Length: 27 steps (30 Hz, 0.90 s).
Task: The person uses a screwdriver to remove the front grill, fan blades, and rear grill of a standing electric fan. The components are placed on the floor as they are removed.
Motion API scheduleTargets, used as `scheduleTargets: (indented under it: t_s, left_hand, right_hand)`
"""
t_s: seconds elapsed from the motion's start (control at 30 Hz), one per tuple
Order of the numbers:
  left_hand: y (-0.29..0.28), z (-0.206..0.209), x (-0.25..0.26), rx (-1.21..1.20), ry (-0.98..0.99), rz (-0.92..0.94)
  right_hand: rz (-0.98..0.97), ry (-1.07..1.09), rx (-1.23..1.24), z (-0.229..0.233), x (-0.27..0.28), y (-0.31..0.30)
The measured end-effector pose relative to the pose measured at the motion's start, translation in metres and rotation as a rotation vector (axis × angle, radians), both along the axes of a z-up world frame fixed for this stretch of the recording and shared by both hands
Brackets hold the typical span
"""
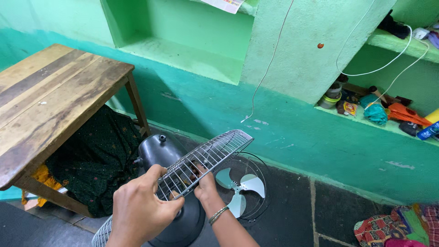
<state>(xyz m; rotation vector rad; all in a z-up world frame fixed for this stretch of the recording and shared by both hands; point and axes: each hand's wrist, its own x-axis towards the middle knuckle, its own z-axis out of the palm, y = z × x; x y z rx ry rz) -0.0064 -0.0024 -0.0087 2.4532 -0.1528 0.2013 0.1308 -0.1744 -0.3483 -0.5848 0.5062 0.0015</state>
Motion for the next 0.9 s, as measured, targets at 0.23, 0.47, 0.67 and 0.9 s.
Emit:
scheduleTargets:
  t_s: [0.23, 0.47, 0.67, 0.9]
  left_hand:
    - [0.0, 0.001, 0.0, 0.016, 0.015, 0.001]
    - [-0.001, 0.001, -0.001, 0.004, 0.039, 0.016]
    - [-0.002, 0.005, -0.003, 0.0, 0.029, 0.013]
    - [-0.001, 0.003, -0.001, 0.011, 0.03, 0.017]
  right_hand:
    - [0.027, 0.023, -0.077, 0.01, -0.005, 0.005]
    - [0.015, -0.04, -0.314, 0.029, -0.012, 0.002]
    - [0.007, -0.022, -0.193, 0.019, -0.012, 0.006]
    - [0.005, -0.062, -0.298, 0.025, -0.011, 0.004]
